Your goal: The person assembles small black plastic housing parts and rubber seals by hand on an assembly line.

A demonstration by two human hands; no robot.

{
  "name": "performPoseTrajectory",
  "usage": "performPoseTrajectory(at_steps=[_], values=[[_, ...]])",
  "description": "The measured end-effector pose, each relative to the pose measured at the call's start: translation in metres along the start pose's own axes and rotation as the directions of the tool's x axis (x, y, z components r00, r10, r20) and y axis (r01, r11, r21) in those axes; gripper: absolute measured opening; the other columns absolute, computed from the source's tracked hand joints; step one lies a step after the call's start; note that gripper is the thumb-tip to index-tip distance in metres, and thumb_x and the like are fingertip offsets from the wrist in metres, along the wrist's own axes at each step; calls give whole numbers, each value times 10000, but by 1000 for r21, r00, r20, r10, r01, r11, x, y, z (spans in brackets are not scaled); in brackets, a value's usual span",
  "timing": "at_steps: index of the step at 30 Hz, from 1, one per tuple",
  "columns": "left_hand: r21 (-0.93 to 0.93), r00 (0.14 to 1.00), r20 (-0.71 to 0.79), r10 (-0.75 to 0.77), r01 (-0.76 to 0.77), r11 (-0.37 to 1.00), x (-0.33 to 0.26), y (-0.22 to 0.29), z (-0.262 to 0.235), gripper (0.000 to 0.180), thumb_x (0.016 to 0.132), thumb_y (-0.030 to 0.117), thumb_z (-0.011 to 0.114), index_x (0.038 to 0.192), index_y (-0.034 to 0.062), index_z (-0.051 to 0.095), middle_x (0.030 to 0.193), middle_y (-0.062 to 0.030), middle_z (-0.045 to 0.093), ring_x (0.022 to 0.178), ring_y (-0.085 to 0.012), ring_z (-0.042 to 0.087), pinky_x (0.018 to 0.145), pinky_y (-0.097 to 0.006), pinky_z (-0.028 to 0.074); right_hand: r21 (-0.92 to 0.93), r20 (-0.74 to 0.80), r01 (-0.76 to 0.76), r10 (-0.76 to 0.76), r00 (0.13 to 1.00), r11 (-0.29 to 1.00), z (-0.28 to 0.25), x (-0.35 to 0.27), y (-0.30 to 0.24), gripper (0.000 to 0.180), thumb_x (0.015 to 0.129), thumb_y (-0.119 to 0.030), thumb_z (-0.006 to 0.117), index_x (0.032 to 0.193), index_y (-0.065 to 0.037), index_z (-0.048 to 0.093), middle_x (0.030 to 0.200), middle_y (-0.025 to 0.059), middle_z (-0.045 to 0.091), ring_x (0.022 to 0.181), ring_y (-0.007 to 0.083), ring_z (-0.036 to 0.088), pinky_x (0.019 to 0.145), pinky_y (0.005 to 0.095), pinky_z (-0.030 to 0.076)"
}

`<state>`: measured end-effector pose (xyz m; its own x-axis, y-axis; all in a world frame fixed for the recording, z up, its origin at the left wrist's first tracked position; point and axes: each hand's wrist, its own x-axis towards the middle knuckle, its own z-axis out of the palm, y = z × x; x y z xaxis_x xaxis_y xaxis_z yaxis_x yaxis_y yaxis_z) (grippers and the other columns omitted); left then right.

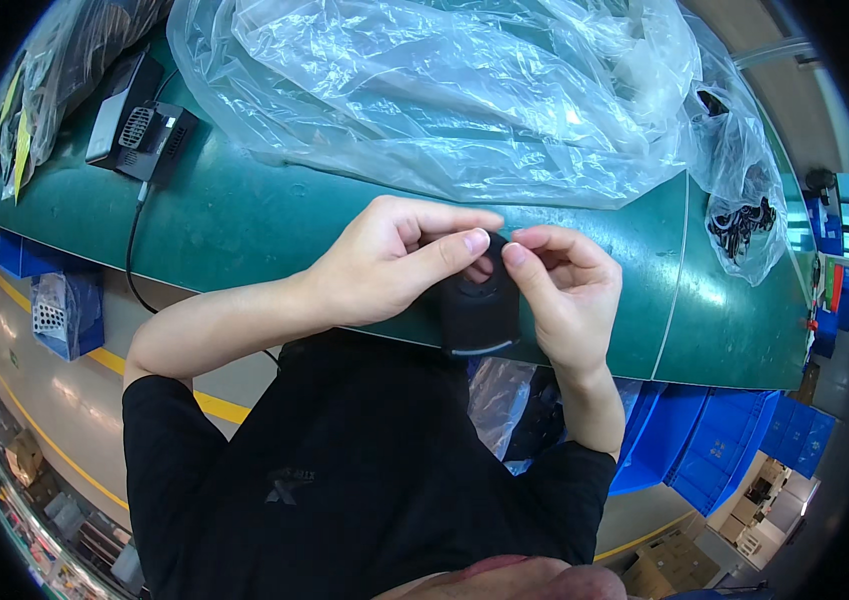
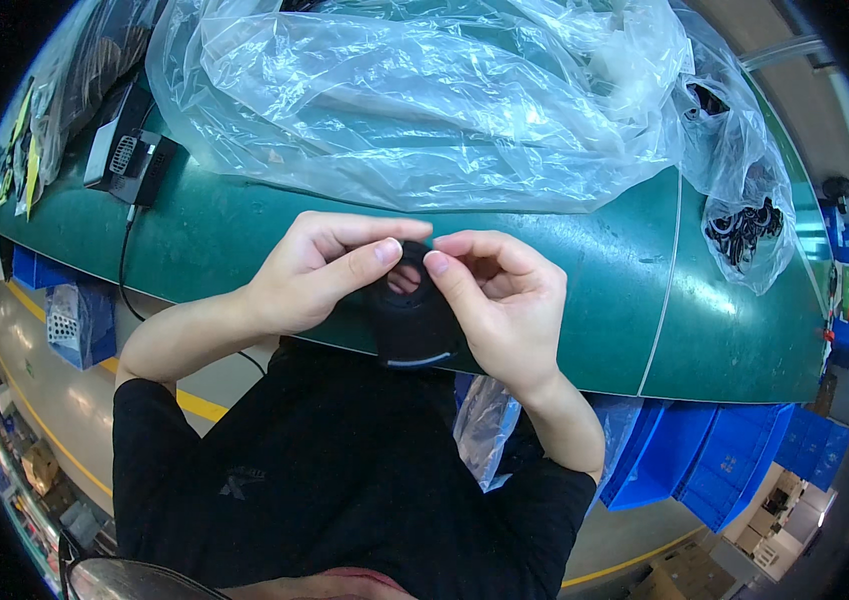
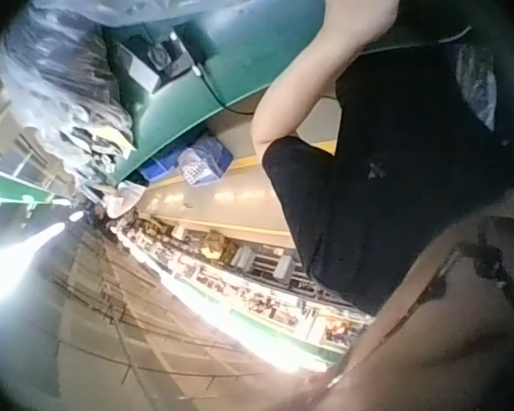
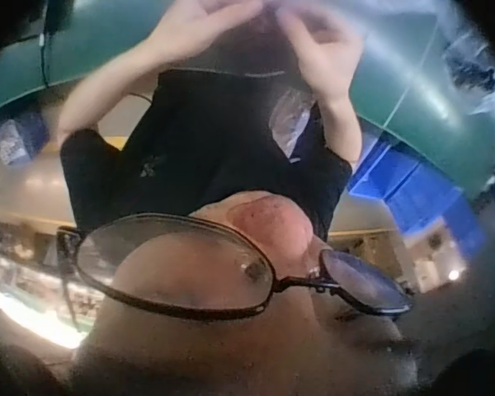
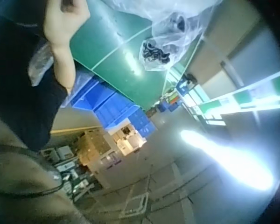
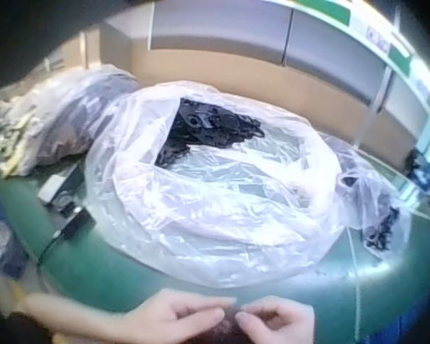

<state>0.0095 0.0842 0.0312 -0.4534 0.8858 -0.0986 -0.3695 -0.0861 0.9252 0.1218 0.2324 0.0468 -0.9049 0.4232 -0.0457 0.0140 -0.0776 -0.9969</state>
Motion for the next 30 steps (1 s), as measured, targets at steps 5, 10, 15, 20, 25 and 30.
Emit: performPoseTrajectory(at_steps=[5,10,15,20,25,30], values=[[52,992,50,-119,116,992,-2,13,-3,300,907,219,535,1095,-2,610,941,-40,659,780,-52,562,676,-204,466,42,-101,120,-115,988,992,0,2,0,167,805,8,641,958,67,610,818,66,630,739,81,579,676,188,466],[102,985,54,-166,160,982,-3,15,-3,289,910,230,532,1071,10,628,932,-47,662,765,-53,562,655,-202,468,-156,102,26,-10,995,987,-7,4,-5,137,841,-68,621,900,51,653,779,51,633,663,63,539,602,190,422],[18,975,82,-204,203,979,-1,15,0,285,916,232,523,1058,13,635,921,-30,654,768,-58,572,658,-200,474,-98,98,-1,10,995,995,-12,5,0,161,850,-101,616,869,53,662,721,47,631,646,60,521,578,188,397],[-77,955,146,-260,273,959,-2,19,1,272,905,159,540,1111,-10,594,931,-40,642,806,-79,593,710,-215,495,72,-17,-41,43,999,997,-13,4,1,157,838,-76,628,905,64,652,745,53,635,672,61,543,597,184,419],[-95,975,126,-183,195,976,-3,6,0,247,904,122,538,1080,-45,584,928,-38,630,847,-70,573,758,-238,497,86,16,-64,63,998,994,-3,5,-9,315,763,31,666,1060,69,568,926,91,632,800,106,604,754,227,496],[-70,978,136,-156,166,984,-4,8,-1,248,911,114,522,1082,-59,576,930,-41,628,850,-76,571,754,-235,492,73,165,-107,94,982,992,-9,5,-4,346,751,30,675,1073,75,555,946,94,628,857,120,602,786,247,498]])
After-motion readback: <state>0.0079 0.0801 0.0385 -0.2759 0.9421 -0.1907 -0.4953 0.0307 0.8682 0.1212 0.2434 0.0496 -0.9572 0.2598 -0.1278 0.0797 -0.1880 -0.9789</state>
